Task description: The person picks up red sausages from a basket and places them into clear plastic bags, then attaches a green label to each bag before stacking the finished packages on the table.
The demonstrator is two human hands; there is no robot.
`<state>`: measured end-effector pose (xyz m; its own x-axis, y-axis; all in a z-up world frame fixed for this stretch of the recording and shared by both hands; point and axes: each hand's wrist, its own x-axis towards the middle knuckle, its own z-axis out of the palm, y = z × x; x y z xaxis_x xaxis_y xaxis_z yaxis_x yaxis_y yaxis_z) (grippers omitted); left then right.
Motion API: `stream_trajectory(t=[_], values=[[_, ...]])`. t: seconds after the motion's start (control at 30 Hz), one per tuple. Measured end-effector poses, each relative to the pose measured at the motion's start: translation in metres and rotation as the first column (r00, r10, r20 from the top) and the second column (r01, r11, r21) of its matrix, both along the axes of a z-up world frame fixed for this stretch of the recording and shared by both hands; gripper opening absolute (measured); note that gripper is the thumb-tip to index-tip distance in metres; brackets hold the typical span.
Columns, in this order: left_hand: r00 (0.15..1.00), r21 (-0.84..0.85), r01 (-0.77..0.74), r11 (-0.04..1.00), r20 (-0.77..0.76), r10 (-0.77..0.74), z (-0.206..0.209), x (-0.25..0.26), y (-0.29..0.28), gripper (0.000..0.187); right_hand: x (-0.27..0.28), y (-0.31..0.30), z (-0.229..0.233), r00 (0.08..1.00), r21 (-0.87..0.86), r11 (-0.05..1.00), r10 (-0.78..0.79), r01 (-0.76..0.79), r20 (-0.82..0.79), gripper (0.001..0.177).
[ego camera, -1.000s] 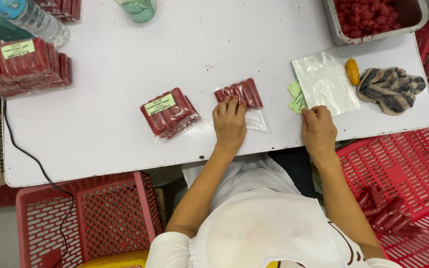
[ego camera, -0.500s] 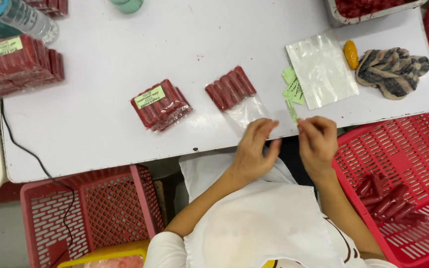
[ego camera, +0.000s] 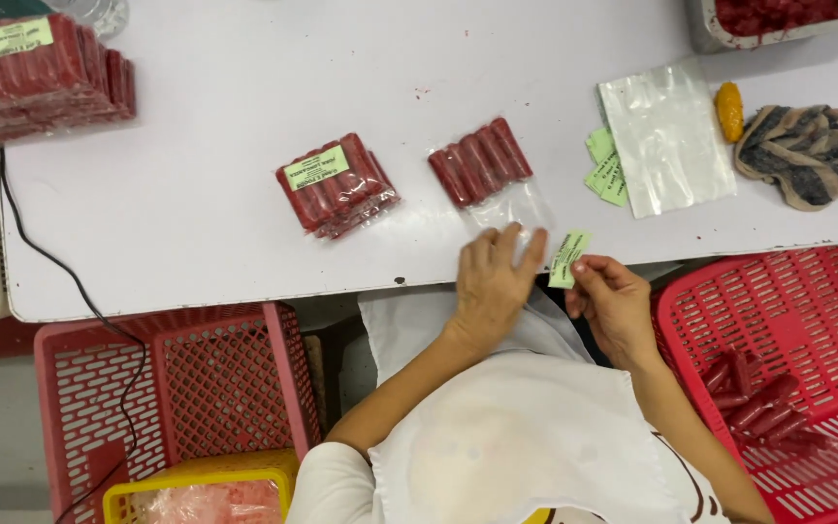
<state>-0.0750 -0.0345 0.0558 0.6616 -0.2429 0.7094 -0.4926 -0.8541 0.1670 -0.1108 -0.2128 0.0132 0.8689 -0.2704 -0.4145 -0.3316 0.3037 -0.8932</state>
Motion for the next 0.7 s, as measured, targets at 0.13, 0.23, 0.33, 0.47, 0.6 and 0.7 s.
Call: stream_trajectory(t=[0.13,0.23,0.33,0.47,0.6,0.7], values=[[0.998,-0.068,-0.056,0.996,-0.007,0.056,-0.026,0.016,0.025,0.008,0.008,0.029,0.005,0.971,-0.041,0.983,0.172,-0.181,-0.166,0.005],[0.997,-0.110,0.052,0.993,0.061,-0.046,-0.026,0.016,0.026,0.004,0.025,0.051,0.012,0.968,0.066,0.994,0.105,-0.092,-0.226,0.011],[0.989,-0.125,0.137,0.983,0.079,-0.128,-0.028,0.013,0.015,0.004,0.046,0.059,0.013,0.979,0.287,0.957,0.012,0.047,-0.202,0.014],[0.918,-0.359,0.375,0.855,0.012,-0.397,0.003,0.000,0.011,0.016,0.045,0.055,-0.004,0.991,0.264,0.964,-0.001,0.038,-0.136,0.015],[0.839,-0.484,0.422,0.767,-0.113,-0.533,-0.015,0.018,0.041,0.021,0.044,0.047,0.016,0.978,0.050,0.996,0.087,-0.079,-0.190,0.024],[0.807,-0.270,0.198,0.942,-0.501,-0.313,-0.030,0.039,0.087,0.048,0.053,0.063,0.041,0.976,-0.010,0.995,0.095,-0.098,-0.198,0.019]])
